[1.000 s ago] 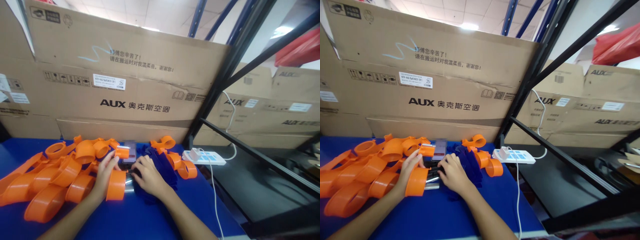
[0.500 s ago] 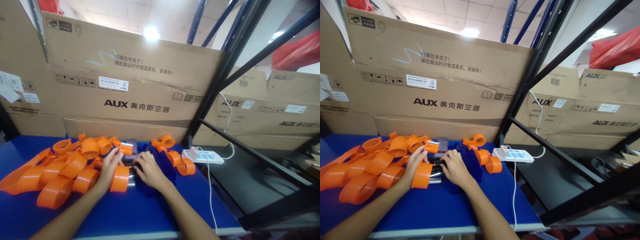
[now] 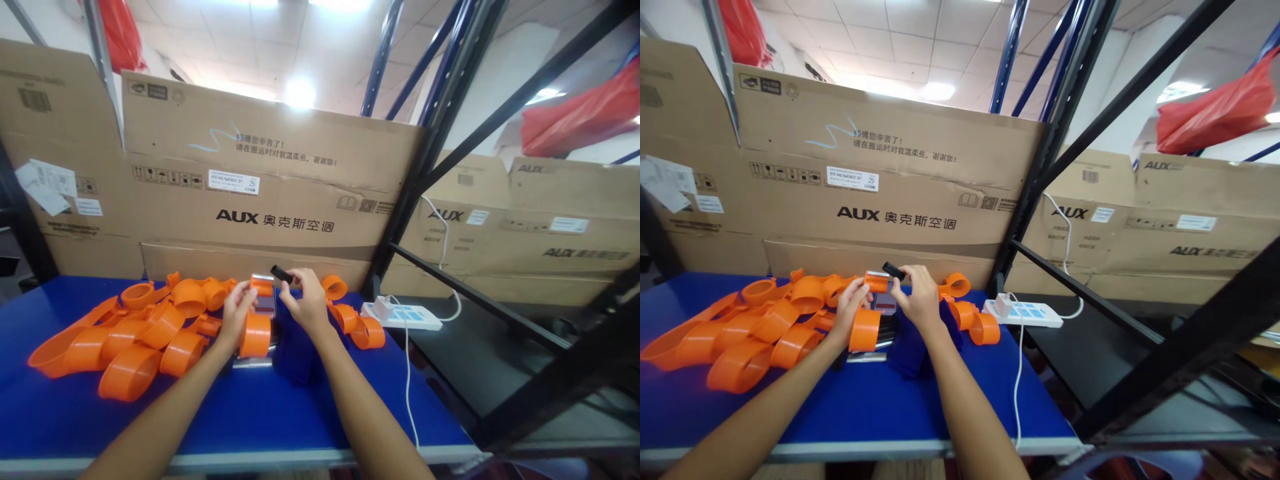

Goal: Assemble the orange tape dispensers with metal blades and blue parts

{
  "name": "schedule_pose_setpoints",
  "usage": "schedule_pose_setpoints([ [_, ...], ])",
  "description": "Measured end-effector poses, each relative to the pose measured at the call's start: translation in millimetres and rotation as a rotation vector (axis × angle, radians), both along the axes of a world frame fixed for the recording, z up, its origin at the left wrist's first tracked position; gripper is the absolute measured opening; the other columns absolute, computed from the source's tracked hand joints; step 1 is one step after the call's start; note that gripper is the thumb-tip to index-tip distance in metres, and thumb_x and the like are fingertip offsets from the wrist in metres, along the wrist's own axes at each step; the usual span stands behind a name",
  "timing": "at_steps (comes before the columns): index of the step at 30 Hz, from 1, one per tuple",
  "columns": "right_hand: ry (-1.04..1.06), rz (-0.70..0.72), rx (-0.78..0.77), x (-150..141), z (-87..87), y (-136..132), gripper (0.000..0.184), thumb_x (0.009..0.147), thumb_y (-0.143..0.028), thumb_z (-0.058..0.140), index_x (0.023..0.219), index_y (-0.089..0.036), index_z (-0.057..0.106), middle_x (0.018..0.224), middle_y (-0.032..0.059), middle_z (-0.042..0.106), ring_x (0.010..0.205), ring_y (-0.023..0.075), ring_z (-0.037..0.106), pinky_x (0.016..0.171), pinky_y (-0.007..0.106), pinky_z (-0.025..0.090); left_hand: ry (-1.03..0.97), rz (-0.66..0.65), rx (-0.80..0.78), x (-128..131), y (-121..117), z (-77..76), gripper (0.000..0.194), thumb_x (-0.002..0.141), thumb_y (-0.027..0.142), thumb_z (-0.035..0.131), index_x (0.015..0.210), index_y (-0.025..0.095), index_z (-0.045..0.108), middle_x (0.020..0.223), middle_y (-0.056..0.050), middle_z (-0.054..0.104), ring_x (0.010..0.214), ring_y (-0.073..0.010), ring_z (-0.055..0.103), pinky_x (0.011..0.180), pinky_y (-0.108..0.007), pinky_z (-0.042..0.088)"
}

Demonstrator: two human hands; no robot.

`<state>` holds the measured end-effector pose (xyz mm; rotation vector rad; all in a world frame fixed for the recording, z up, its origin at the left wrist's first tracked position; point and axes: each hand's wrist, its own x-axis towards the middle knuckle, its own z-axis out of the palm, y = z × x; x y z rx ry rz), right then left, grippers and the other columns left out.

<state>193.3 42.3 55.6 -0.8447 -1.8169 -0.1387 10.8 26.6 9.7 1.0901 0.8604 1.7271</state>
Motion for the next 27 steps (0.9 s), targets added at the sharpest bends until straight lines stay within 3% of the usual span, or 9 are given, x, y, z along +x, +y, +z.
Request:
schedule_pose_setpoints([
  [7, -0.046, 0.068, -0.014, -2, -24.6, -8, 0.024, 0.099, -0.030, 0.057, 0.119, -0.022, 0.067, 0.106, 0.0111, 0.073, 0.099, 0.0258, 0.069, 0.090, 0.042, 0.057, 0.021, -0.032, 0.018, -3, -13, -6.7, 0.050, 0.081, 0.056, 0.074, 0.111, 0.018, 0.067, 0.060, 0.005, 0.057, 0.048, -0.0111, 0.046, 0.050, -0.024, 0.036],
  [12, -0.060, 0.142, -0.049, 0, -27.4, -15, 0.030, 0.103, -0.030, 0.053, 0.129, -0.023, 0.065, 0.120, 0.0123, 0.073, 0.114, 0.0258, 0.068, 0.102, 0.044, 0.055, 0.056, -0.091, 0.055, 1, -20, -8.9, 0.046, 0.078, 0.046, 0.080, 0.113, 0.018, 0.070, 0.078, -0.002, 0.069, 0.058, -0.0140, 0.055, 0.059, -0.027, 0.043],
  [17, -0.085, 0.087, -0.058, -7, -29.7, -19, 0.034, 0.104, -0.031, 0.050, 0.133, -0.023, 0.065, 0.121, 0.0147, 0.070, 0.117, 0.0268, 0.066, 0.103, 0.045, 0.055, 0.086, -0.113, 0.082, 2, -24, -13.2, 0.043, 0.079, 0.042, 0.080, 0.114, 0.019, 0.069, 0.089, -0.005, 0.072, 0.059, -0.0131, 0.054, 0.064, -0.028, 0.046],
  [27, -0.104, 0.048, 0.049, -6, -33.8, -17, 0.033, 0.104, -0.025, 0.051, 0.135, -0.022, 0.063, 0.121, 0.0146, 0.067, 0.116, 0.0255, 0.066, 0.099, 0.041, 0.059, 0.035, -0.053, 0.055, -1, -23, -18.9, 0.048, 0.081, 0.048, 0.078, 0.116, 0.017, 0.069, 0.070, 0.001, 0.064, 0.054, -0.0117, 0.052, 0.053, -0.024, 0.041],
])
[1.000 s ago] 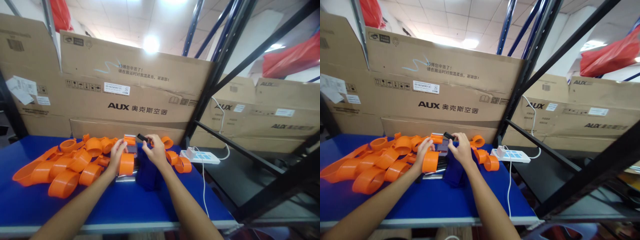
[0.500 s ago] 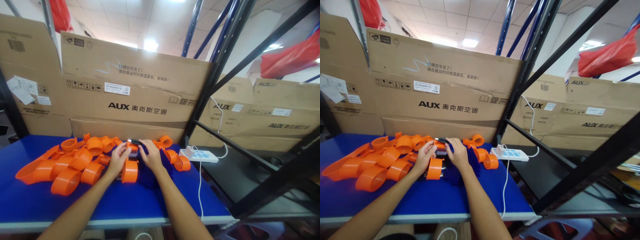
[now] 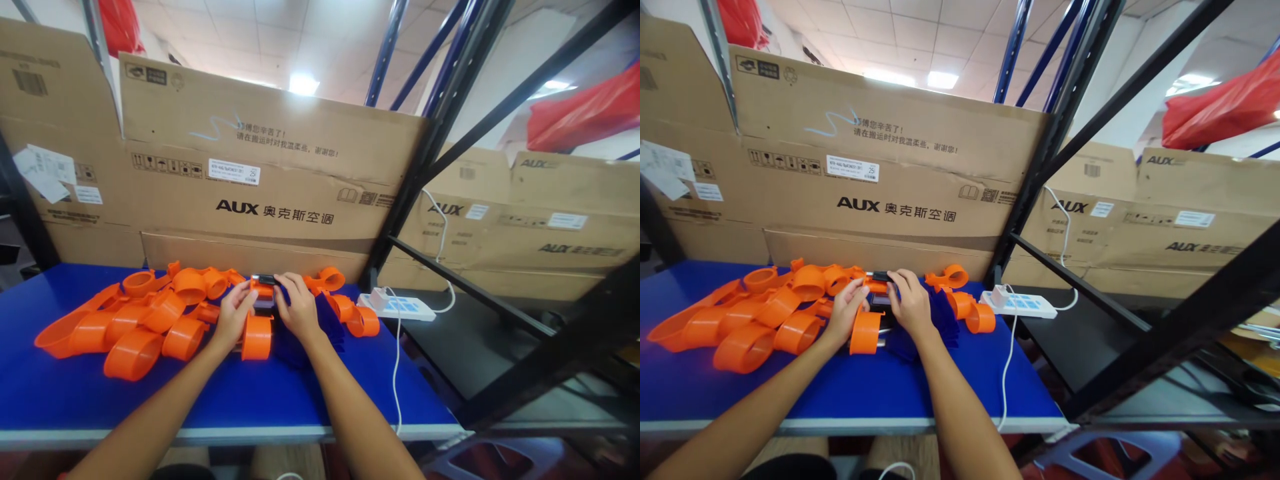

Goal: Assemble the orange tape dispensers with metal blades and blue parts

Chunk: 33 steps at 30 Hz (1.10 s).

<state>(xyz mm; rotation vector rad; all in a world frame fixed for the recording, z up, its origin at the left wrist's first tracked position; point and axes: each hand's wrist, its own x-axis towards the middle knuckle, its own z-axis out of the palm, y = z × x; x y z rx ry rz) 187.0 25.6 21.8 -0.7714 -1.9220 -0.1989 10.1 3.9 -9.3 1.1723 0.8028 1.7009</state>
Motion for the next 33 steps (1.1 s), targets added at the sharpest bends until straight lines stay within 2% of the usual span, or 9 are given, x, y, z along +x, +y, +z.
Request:
schedule_pose_setpoints([
  [6, -0.033, 0.015, 0.069, -1, -3.1, 3, 0.034, 0.102, -0.022, 0.054, 0.135, -0.024, 0.063, 0.119, 0.0132, 0.067, 0.111, 0.0255, 0.069, 0.092, 0.039, 0.062, -0.016, 0.000, -0.011, 0, 3, -4.5, 0.055, 0.079, 0.049, 0.080, 0.121, 0.015, 0.070, 0.070, 0.001, 0.065, 0.054, -0.0100, 0.051, 0.051, -0.022, 0.041],
  [14, -0.027, -0.022, 0.009, -6, -5.5, -1, 0.031, 0.100, -0.026, 0.058, 0.130, -0.022, 0.066, 0.115, 0.0143, 0.065, 0.102, 0.0254, 0.069, 0.085, 0.037, 0.062, -0.028, -0.056, -0.027, 1, 4, -5.9, 0.054, 0.078, 0.046, 0.082, 0.123, 0.018, 0.069, 0.086, -0.003, 0.072, 0.056, -0.0099, 0.055, 0.053, -0.023, 0.044],
  [19, -0.020, 0.111, -0.056, -8, -6.0, -2, 0.035, 0.100, -0.025, 0.059, 0.134, -0.025, 0.064, 0.114, 0.0113, 0.067, 0.103, 0.0238, 0.068, 0.088, 0.037, 0.060, -0.038, -0.066, -0.077, 1, 9, -6.2, 0.046, 0.078, 0.050, 0.080, 0.107, 0.016, 0.072, 0.069, 0.000, 0.067, 0.047, -0.0110, 0.055, 0.047, -0.023, 0.041],
  [22, -0.009, 0.183, -0.110, -7, -4.8, 0, 0.038, 0.098, -0.026, 0.061, 0.136, -0.026, 0.062, 0.112, 0.0092, 0.070, 0.099, 0.0235, 0.067, 0.087, 0.038, 0.059, -0.069, -0.039, -0.121, -1, 11, -6.8, 0.041, 0.076, 0.052, 0.081, 0.095, 0.018, 0.070, 0.059, 0.004, 0.060, 0.042, -0.0091, 0.050, 0.044, -0.021, 0.037],
  [24, 0.000, 0.114, -0.167, -3, -3.6, 5, 0.037, 0.098, -0.028, 0.060, 0.135, -0.026, 0.062, 0.109, 0.0080, 0.072, 0.096, 0.0234, 0.067, 0.085, 0.039, 0.058, -0.093, -0.015, -0.156, -2, 12, -7.7, 0.040, 0.074, 0.053, 0.082, 0.089, 0.019, 0.067, 0.051, 0.007, 0.054, 0.039, -0.0085, 0.045, 0.041, -0.020, 0.033],
  [28, -0.015, -0.134, -0.272, 14, -3.5, 18, 0.030, 0.102, -0.030, 0.051, 0.127, -0.020, 0.065, 0.106, 0.0104, 0.073, 0.100, 0.0258, 0.065, 0.091, 0.042, 0.054, -0.123, 0.023, -0.216, -5, 11, -8.8, 0.040, 0.074, 0.055, 0.081, 0.081, 0.021, 0.061, 0.043, 0.008, 0.049, 0.037, -0.0091, 0.042, 0.041, -0.020, 0.031],
  [33, -0.194, -0.179, -0.375, 28, -10.7, 28, 0.026, 0.098, -0.029, 0.057, 0.118, -0.019, 0.070, 0.110, 0.0111, 0.074, 0.103, 0.0264, 0.064, 0.096, 0.041, 0.048, -0.137, 0.040, -0.244, -5, 11, -7.0, 0.039, 0.072, 0.053, 0.082, 0.081, 0.021, 0.062, 0.043, 0.008, 0.049, 0.037, -0.0096, 0.042, 0.040, -0.020, 0.031],
])
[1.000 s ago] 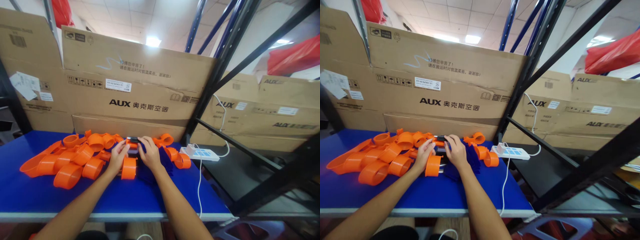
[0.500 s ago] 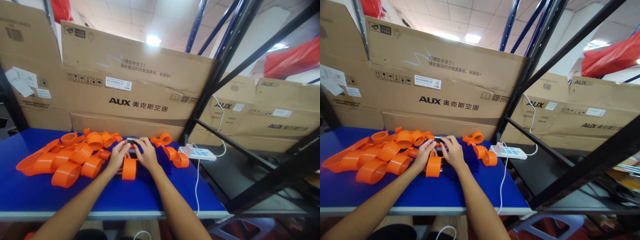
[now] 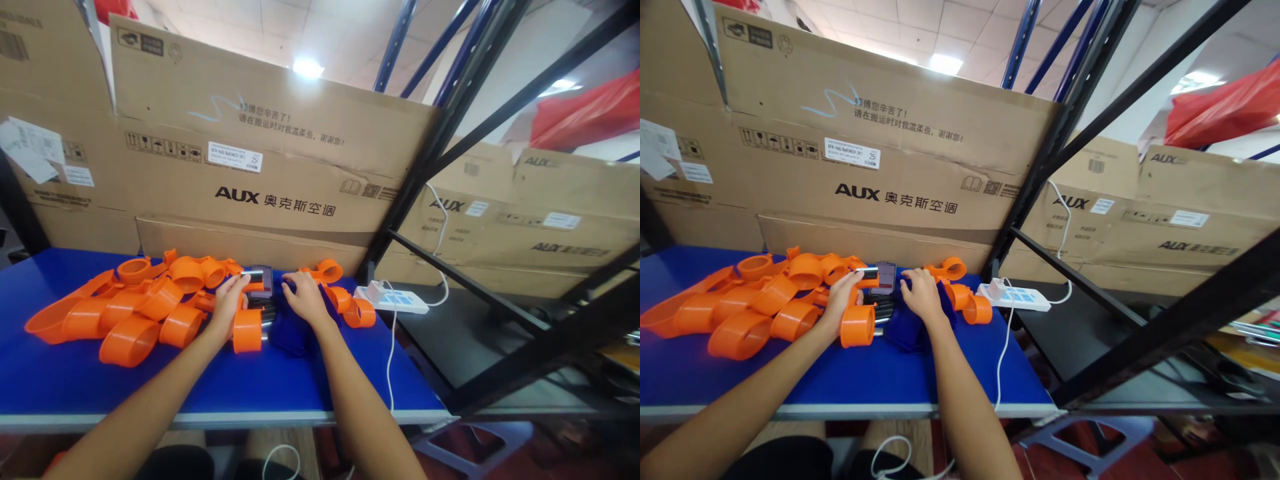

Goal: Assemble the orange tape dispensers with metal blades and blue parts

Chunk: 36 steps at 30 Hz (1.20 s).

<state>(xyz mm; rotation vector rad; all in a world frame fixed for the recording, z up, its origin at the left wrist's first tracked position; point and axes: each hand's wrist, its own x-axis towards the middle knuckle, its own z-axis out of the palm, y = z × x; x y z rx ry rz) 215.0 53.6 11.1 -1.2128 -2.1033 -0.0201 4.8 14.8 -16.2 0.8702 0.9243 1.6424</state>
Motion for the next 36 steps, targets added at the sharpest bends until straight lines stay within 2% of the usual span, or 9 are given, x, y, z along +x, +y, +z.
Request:
schedule_pose_setpoints([
  [5, -0.179, 0.010, -0.106, -9, -7.2, -7, 0.036, 0.091, -0.039, 0.067, 0.122, -0.022, 0.071, 0.114, 0.0109, 0.075, 0.108, 0.0287, 0.062, 0.093, 0.039, 0.045, -0.006, -0.006, -0.001, 2, 1, 0.2, 0.037, 0.072, 0.051, 0.082, 0.080, 0.022, 0.061, 0.044, 0.009, 0.047, 0.038, -0.0094, 0.042, 0.040, -0.020, 0.031],
  [8, -0.243, -0.001, -0.147, -15, -9.3, -11, 0.036, 0.086, -0.038, 0.070, 0.119, -0.024, 0.072, 0.115, 0.0103, 0.075, 0.110, 0.0306, 0.060, 0.092, 0.040, 0.043, -0.008, 0.000, -0.002, 2, 1, -0.1, 0.037, 0.072, 0.051, 0.082, 0.080, 0.022, 0.061, 0.045, 0.009, 0.047, 0.038, -0.0093, 0.042, 0.040, -0.020, 0.032],
  [16, -0.241, -0.043, -0.168, -12, -8.8, -8, 0.012, 0.082, -0.027, 0.069, 0.092, -0.022, 0.072, 0.099, 0.0085, 0.074, 0.098, 0.0273, 0.063, 0.086, 0.037, 0.043, 0.000, 0.004, -0.002, 2, -3, 2.3, 0.035, 0.074, 0.050, 0.081, 0.081, 0.022, 0.062, 0.044, 0.009, 0.047, 0.038, -0.0091, 0.041, 0.041, -0.021, 0.031],
  [21, -0.115, -0.033, -0.118, -13, -12.3, -3, 0.008, 0.078, -0.016, 0.067, 0.083, -0.022, 0.068, 0.086, 0.0057, 0.070, 0.086, 0.0235, 0.064, 0.081, 0.034, 0.047, 0.009, 0.001, -0.002, 2, -3, 3.1, 0.035, 0.074, 0.051, 0.081, 0.081, 0.022, 0.063, 0.044, 0.009, 0.045, 0.038, -0.0094, 0.042, 0.041, -0.021, 0.029],
  [25, 0.062, -0.021, -0.049, -13, -10.3, -1, 0.009, 0.080, -0.014, 0.064, 0.085, -0.021, 0.068, 0.086, 0.0064, 0.068, 0.087, 0.0239, 0.065, 0.084, 0.036, 0.051, 0.019, -0.001, -0.001, 2, -2, 2.2, 0.036, 0.073, 0.051, 0.082, 0.080, 0.022, 0.062, 0.045, 0.009, 0.045, 0.038, -0.0096, 0.042, 0.041, -0.021, 0.030],
  [29, 0.294, -0.009, 0.032, -12, -3.0, -1, 0.014, 0.092, -0.022, 0.057, 0.101, -0.020, 0.067, 0.100, 0.0107, 0.069, 0.093, 0.0252, 0.068, 0.086, 0.039, 0.057, 0.025, 0.004, 0.004, 3, -3, 0.9, 0.036, 0.074, 0.051, 0.081, 0.080, 0.022, 0.062, 0.046, 0.009, 0.047, 0.039, -0.0094, 0.043, 0.042, -0.021, 0.031],
  [33, 0.497, 0.075, 0.037, -20, -0.7, -5, 0.029, 0.105, -0.034, 0.041, 0.125, -0.019, 0.057, 0.099, 0.0099, 0.071, 0.077, 0.0219, 0.074, 0.062, 0.034, 0.063, 0.021, -0.009, 0.005, 4, -4, 0.3, 0.039, 0.073, 0.054, 0.082, 0.086, 0.021, 0.064, 0.047, 0.009, 0.049, 0.039, -0.0098, 0.045, 0.042, -0.021, 0.032],
  [36, 0.577, 0.166, 0.024, -27, -2.3, -9, 0.032, 0.107, -0.037, 0.038, 0.132, -0.021, 0.053, 0.102, 0.0088, 0.073, 0.072, 0.0199, 0.076, 0.060, 0.033, 0.065, 0.023, -0.015, 0.006, 4, -4, -0.6, 0.042, 0.073, 0.056, 0.082, 0.089, 0.021, 0.066, 0.048, 0.008, 0.052, 0.038, -0.0100, 0.046, 0.041, -0.020, 0.032],
])
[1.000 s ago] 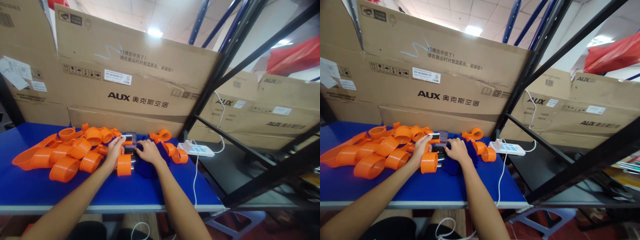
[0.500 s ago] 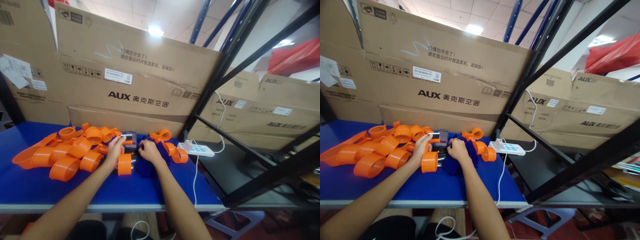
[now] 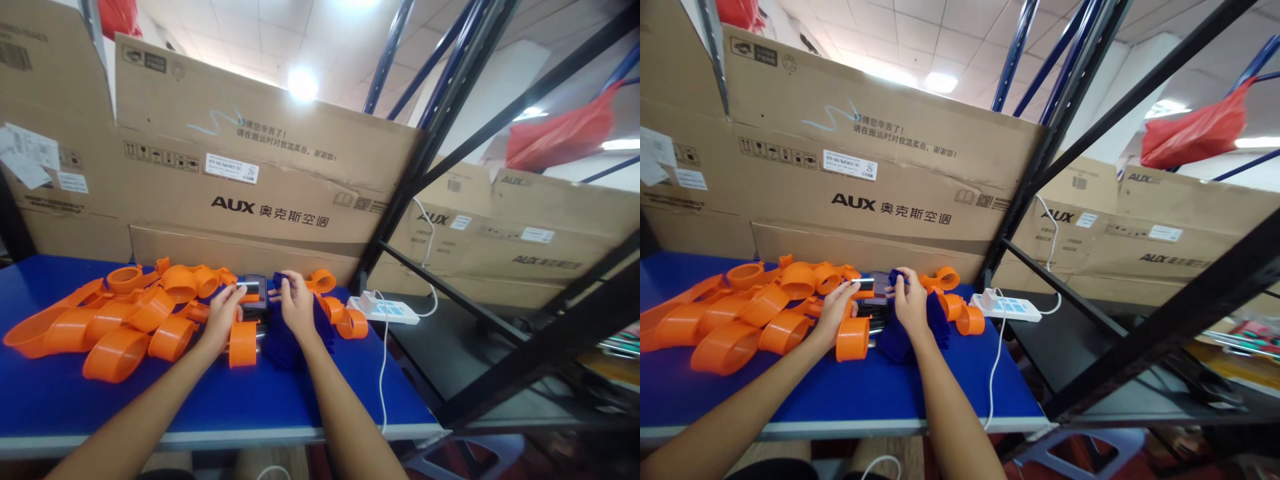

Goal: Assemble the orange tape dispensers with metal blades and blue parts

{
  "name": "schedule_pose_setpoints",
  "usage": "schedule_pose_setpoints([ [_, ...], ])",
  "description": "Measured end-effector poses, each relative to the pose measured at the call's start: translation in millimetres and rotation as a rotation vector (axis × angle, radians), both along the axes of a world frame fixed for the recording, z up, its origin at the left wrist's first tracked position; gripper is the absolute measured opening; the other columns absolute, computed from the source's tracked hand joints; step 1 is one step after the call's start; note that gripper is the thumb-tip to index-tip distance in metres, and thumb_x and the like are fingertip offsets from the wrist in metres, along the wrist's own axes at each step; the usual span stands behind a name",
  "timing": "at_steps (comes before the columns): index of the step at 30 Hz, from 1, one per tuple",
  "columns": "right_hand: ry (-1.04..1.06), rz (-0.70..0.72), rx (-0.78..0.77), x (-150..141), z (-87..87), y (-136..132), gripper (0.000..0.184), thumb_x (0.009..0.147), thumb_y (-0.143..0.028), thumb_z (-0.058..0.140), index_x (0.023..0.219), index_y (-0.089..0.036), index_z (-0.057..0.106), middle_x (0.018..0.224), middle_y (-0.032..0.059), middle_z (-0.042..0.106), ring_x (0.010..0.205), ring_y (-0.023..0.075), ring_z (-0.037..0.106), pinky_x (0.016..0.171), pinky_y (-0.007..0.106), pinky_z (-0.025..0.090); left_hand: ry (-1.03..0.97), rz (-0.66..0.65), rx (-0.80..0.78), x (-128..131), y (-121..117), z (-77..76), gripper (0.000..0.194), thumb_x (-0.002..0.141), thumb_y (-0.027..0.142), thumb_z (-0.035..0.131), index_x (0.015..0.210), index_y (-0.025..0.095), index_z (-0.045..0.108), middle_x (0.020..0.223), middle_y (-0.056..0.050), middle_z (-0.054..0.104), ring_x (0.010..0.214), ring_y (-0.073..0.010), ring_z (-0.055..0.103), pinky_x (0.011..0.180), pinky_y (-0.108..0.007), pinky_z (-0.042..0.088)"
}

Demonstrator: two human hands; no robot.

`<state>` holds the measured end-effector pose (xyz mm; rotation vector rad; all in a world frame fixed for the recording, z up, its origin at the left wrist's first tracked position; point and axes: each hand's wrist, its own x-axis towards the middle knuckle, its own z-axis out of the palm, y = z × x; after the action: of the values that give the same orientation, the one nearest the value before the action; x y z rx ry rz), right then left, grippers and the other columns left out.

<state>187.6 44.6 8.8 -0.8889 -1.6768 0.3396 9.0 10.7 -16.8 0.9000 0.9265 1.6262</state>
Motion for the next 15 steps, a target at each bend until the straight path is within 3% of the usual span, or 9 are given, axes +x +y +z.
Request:
schedule_pose_setpoints([
  [8, -0.004, 0.178, -0.027, -10, 0.8, -17, 0.023, 0.101, -0.034, 0.056, 0.119, -0.026, 0.068, 0.107, 0.0054, 0.078, 0.081, 0.0213, 0.080, 0.077, 0.036, 0.069, 0.022, -0.003, 0.028, 1, 3, -3.5, 0.050, 0.075, 0.061, 0.080, 0.101, 0.019, 0.071, 0.046, 0.006, 0.054, 0.038, -0.0108, 0.047, 0.042, -0.020, 0.035],
  [12, 0.015, 0.175, -0.026, -13, 2.3, -20, 0.036, 0.098, -0.034, 0.059, 0.134, -0.027, 0.061, 0.120, 0.0074, 0.077, 0.094, 0.0236, 0.080, 0.082, 0.038, 0.070, 0.013, 0.007, 0.028, 2, 6, -6.3, 0.054, 0.075, 0.063, 0.079, 0.103, 0.018, 0.071, 0.050, 0.005, 0.058, 0.038, -0.0115, 0.050, 0.042, -0.021, 0.036],
  [15, 0.009, 0.113, 0.014, -16, 1.5, -20, 0.035, 0.097, -0.032, 0.060, 0.131, -0.026, 0.063, 0.114, 0.0078, 0.078, 0.093, 0.0237, 0.080, 0.082, 0.038, 0.069, 0.011, 0.007, 0.039, 3, 7, -6.6, 0.053, 0.076, 0.063, 0.078, 0.104, 0.018, 0.071, 0.053, 0.004, 0.060, 0.040, -0.0118, 0.053, 0.044, -0.022, 0.039],
])
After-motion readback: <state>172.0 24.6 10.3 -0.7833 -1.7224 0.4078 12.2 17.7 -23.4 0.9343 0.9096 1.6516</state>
